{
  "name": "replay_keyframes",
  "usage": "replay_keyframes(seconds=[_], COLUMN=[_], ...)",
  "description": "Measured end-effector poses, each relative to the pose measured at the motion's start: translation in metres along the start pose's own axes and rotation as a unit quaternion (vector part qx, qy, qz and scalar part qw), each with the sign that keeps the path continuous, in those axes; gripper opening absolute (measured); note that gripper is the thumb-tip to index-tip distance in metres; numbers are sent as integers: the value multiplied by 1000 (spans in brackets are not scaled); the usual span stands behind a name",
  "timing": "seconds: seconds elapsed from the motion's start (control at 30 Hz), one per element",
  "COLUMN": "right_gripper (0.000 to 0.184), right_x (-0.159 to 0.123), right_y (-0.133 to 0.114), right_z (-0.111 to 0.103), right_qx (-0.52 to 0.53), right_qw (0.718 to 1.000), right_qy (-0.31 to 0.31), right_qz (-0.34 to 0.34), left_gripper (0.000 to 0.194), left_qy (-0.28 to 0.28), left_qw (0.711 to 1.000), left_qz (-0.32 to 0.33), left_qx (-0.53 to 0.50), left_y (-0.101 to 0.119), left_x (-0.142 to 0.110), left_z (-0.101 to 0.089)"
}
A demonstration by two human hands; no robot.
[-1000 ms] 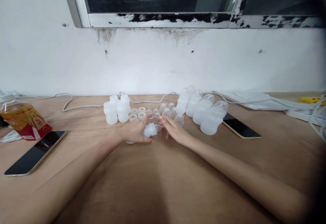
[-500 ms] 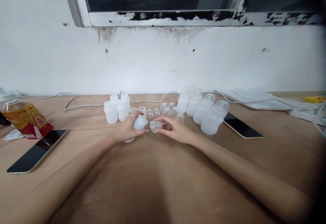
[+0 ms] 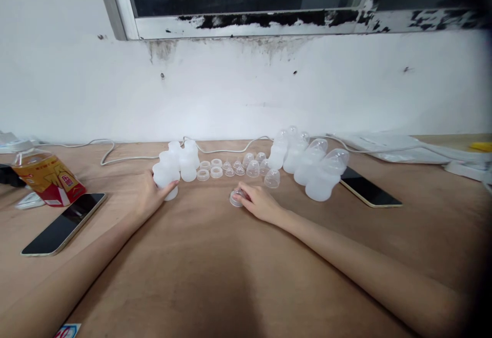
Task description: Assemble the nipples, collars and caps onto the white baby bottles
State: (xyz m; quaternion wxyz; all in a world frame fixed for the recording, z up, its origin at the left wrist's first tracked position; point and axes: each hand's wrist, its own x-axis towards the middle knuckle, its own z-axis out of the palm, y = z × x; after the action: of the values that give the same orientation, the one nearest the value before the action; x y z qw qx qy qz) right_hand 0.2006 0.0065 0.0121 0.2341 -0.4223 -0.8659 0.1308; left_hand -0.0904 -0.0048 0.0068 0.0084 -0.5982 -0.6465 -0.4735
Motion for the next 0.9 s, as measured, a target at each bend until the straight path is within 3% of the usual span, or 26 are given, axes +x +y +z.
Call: replay_keyframes(seconds=[0.27,0.37,0.43,0.47,0.5,0.57,0.6,0.67,0.8,0.9], right_gripper=[16,17,17,17,17,16,16,15,13,13], right_x=[1,1,1,2,3,7,9,15,24,27], right_y=[2,1,1,1,1,1,1,0,2,5], right_z=[7,7,7,7,8,10,12,14,16,13], right_qx=[44,49,48,46,42,30,22,9,39,105], right_qw=[999,998,998,999,999,999,1000,1000,999,994], right_qy=[9,14,15,15,15,14,13,11,28,36], right_qz=[-12,-21,-22,-20,-17,-11,-8,-5,-7,9], left_gripper=[51,58,59,56,50,33,34,47,29,34], left_qy=[-34,56,131,138,108,-68,-150,-231,-285,-286], left_qw=[999,997,984,976,970,950,937,931,932,933], left_qz=[-14,19,99,153,208,299,311,280,223,210], left_qx=[-3,43,70,74,67,55,51,38,3,-54], left_y=[-8,-3,12,23,35,61,73,92,104,98], left_x=[3,-2,-12,-19,-27,-40,-45,-47,-32,-22], left_z=[10,2,-4,-5,-4,6,16,39,79,89])
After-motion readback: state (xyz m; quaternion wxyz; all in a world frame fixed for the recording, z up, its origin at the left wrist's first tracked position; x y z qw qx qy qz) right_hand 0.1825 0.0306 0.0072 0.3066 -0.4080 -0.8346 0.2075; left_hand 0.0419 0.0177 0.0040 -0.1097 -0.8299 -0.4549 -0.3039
